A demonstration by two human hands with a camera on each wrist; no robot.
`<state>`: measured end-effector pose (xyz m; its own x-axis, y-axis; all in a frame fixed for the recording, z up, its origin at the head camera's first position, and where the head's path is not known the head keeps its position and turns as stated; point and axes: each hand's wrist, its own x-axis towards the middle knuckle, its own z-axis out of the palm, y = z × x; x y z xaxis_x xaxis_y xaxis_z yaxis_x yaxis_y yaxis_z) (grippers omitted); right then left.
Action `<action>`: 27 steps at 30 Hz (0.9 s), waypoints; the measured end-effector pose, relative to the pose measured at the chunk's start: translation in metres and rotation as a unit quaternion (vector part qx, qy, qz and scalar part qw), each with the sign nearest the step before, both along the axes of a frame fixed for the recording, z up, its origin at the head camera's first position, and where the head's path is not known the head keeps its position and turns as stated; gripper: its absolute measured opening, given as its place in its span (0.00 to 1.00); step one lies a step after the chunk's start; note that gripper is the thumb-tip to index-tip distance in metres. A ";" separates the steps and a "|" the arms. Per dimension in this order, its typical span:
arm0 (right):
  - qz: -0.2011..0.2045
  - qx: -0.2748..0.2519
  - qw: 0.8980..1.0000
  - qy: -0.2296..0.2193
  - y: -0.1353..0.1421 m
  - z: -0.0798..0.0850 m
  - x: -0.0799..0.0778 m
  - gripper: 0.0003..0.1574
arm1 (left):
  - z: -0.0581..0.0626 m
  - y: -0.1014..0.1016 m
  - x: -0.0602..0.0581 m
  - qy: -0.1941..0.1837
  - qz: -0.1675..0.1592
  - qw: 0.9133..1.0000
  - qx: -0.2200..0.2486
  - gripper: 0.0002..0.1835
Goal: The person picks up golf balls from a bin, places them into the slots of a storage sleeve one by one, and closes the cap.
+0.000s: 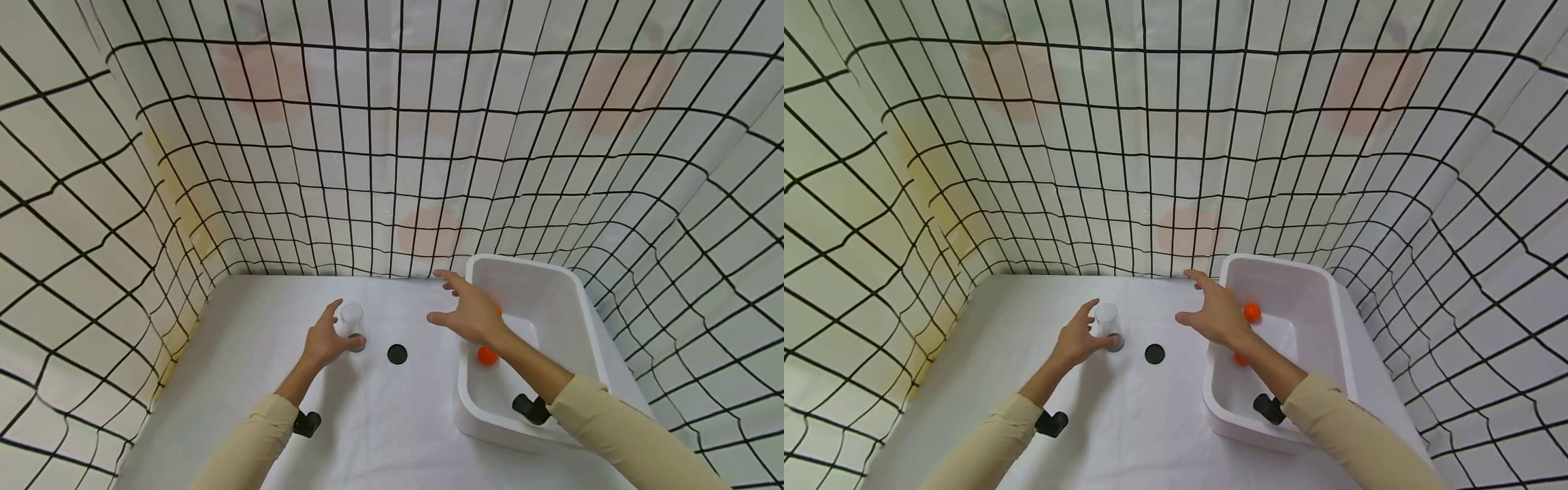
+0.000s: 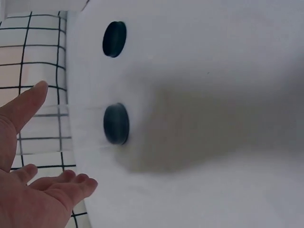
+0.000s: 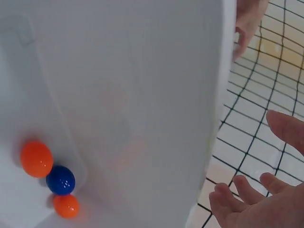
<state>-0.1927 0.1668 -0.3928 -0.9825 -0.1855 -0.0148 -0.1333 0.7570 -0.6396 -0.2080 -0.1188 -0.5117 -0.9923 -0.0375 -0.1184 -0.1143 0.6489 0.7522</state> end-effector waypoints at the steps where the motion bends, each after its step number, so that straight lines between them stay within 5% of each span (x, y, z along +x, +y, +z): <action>1: 0.000 -0.004 1.000 -0.005 -0.002 0.000 0.000 0.49 | -0.003 0.001 0.000 0.002 0.005 1.000 0.003 0.52; 8: 0.019 -0.030 0.999 -0.030 -0.013 -0.006 0.000 0.50 | -0.019 0.007 -0.003 0.021 0.040 0.998 0.034 0.48; 14: 0.028 -0.020 0.999 -0.039 -0.016 -0.015 0.000 0.49 | -0.029 0.010 -0.005 0.041 0.046 0.997 0.042 0.35; 27: 0.030 -0.014 0.999 -0.032 -0.015 -0.015 0.003 0.45 | -0.023 0.011 -0.007 0.061 0.041 0.997 0.031 0.28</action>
<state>-0.1893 0.1517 -0.4079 -0.9666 -0.2458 -0.0721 -0.1361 0.7311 -0.6685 -0.2151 -0.1080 -0.5349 -0.9933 -0.1156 -0.0014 -0.0701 0.5922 0.8027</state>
